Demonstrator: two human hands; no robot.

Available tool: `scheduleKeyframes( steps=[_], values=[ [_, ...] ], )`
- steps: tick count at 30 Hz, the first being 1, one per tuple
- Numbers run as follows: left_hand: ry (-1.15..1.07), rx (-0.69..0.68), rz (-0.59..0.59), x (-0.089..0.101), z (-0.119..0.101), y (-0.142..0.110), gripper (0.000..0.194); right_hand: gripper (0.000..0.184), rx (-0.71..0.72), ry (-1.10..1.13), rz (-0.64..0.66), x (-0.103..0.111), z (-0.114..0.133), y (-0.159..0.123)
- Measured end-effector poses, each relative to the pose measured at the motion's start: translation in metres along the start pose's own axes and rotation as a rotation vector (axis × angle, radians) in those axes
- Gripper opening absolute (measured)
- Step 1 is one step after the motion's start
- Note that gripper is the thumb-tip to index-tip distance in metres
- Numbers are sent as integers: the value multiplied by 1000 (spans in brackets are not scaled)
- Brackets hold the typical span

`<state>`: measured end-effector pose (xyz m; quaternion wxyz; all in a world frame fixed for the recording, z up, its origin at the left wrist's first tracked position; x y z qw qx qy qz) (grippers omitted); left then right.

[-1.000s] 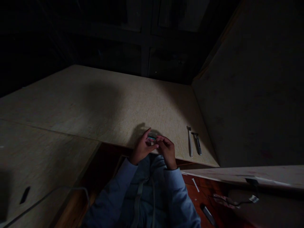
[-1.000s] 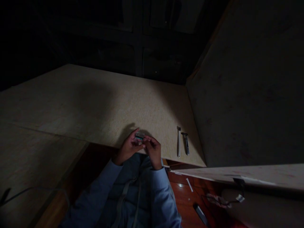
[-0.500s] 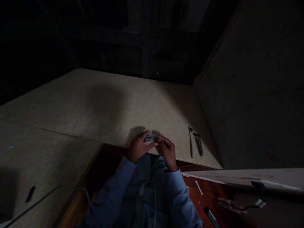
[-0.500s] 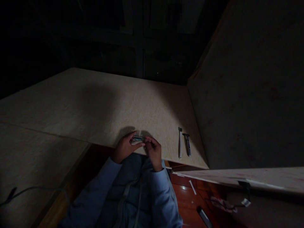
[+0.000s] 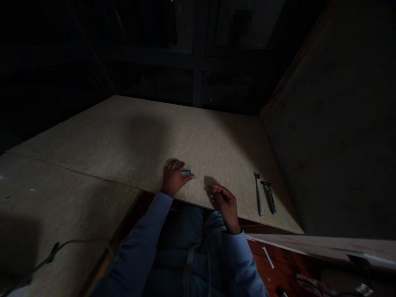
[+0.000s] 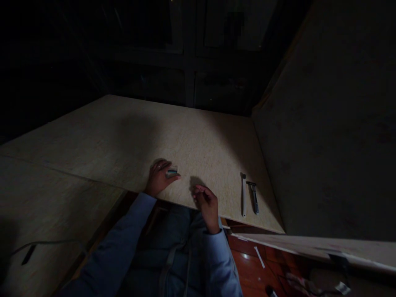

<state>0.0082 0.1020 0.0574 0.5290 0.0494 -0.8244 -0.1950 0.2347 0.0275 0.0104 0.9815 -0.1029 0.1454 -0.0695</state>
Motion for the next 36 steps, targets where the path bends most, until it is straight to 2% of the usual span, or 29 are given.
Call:
scheduleKeyframes(
  steps=[4, 15, 23, 26, 33, 36],
  values=[
    [35, 13, 29, -6, 7, 0, 64, 38, -15, -20, 0, 2, -3, 0],
    [-1, -13, 40, -7, 4, -1, 75, 36, -26, -41, -11, 2, -4, -2],
    [-40, -19, -7, -1, 4, -5, 50, 34, 1, -91, -15, 4, -5, -3],
    [-49, -11, -8, -4, -5, -4, 47, 32, 8, -104, -25, 5, -7, -3],
    [-69, -59, 30, -21, -49, 3, 48, 29, 67, -119, -27, 3, 0, -4],
    [-68, -56, 22, -23, -53, 4, 48, 29, 70, -122, -27, 3, 0, -5]
  ],
)
Point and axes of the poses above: each hand's wrist, its own y-axis towards the middle knuckle, its own x-axis out of the back of the hand, z = x × y, the point moved 10 cm from there along y, towards the middle knuckle, and after that the axes turned 4 degrees about -x, right-handed, at the moved point
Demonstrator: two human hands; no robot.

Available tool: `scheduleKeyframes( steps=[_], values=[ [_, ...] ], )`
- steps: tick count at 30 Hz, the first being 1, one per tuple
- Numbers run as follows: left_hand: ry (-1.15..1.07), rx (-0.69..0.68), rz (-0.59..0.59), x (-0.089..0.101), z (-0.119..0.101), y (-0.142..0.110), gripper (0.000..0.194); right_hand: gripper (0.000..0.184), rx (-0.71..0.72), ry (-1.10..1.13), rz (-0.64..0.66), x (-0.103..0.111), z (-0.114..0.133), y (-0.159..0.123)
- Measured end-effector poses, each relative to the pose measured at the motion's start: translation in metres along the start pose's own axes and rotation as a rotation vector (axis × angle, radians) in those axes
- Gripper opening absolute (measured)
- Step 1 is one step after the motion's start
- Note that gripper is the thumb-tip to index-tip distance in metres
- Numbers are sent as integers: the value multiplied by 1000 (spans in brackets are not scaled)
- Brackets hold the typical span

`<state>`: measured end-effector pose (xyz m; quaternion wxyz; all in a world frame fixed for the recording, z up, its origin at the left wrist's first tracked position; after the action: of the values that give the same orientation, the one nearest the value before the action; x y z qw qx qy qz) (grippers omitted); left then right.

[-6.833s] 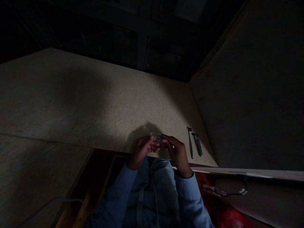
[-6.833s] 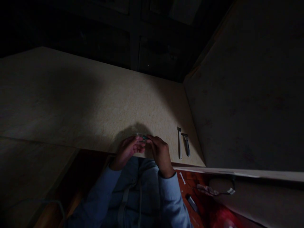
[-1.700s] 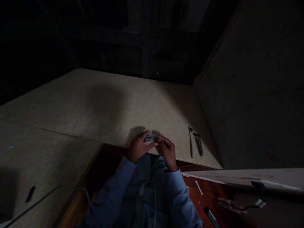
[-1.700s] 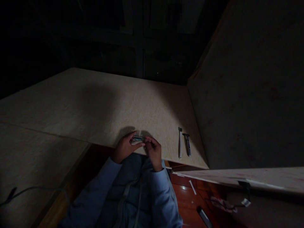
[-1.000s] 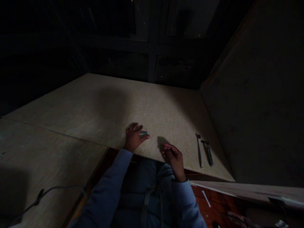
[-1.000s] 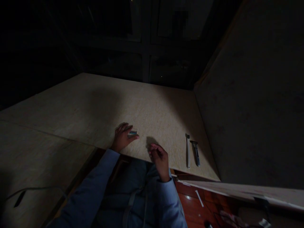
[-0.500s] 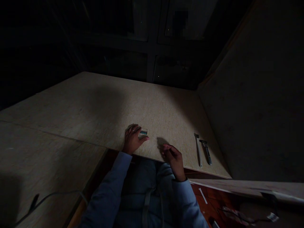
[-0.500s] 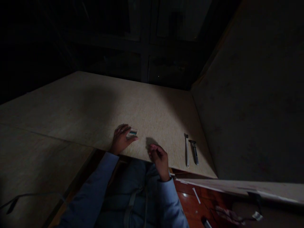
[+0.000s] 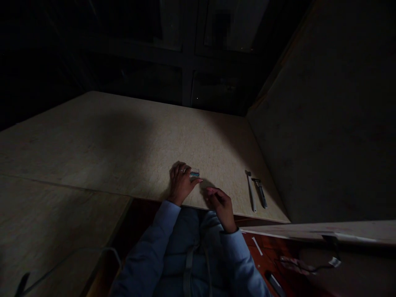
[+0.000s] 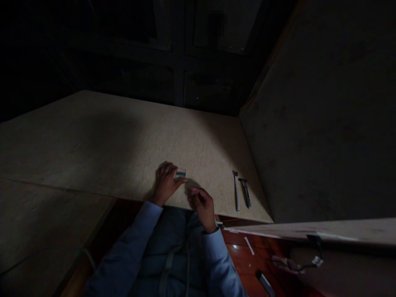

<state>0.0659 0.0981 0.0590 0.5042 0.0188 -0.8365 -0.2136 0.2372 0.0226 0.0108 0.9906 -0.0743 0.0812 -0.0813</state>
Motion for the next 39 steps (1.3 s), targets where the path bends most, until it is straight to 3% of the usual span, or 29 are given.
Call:
scheduleKeyframes(
  steps=[10, 13, 15, 18, 20, 24, 26, 31, 36, 39],
  values=[
    [-33, 29, -55, 12, -7, -3, 50, 29, 11, 5, 24, -3, 7, -4],
    [-95, 48, -97, 23, -31, -5, 34, 29, 27, -10, 13, 4, 16, -14],
    [-177, 33, -45, 21, -57, -5, 27, 27, 88, -72, -23, 18, 30, -21],
    [-309, 1, 152, 0, -104, -5, 18, 26, 207, -216, -119, 56, 57, -29],
    [-312, -11, 254, -15, -135, -4, 20, 29, 250, -326, -247, 96, 72, -32],
    [-269, -22, 421, -51, -185, 0, 29, 46, 233, -575, -573, 188, 92, -32],
    [-245, -15, 494, -70, -202, 4, 32, 52, 218, -729, -589, 211, 95, -25],
    [-132, 36, 609, -101, -221, 15, 30, 49, 142, -1003, -441, 214, 79, -4],
    [-89, 63, 633, -106, -220, 26, 27, 52, 152, -1123, -554, 211, 71, -5],
    [-73, 91, 660, -106, -213, 26, 26, 55, 222, -1124, -550, 208, 72, -9]
  ],
)
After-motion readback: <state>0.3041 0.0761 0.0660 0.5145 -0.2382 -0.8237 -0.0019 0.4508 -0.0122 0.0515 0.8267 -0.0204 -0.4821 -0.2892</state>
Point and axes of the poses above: each hand's wrist, its own y-axis towards the middle knuckle, its own x-axis out of the back of the hand, z = x × y, the point moved 10 cm from there along y, towards the middle knuckle, and after that the axes turned 4 degrees about -x, right-handed, at the moved point
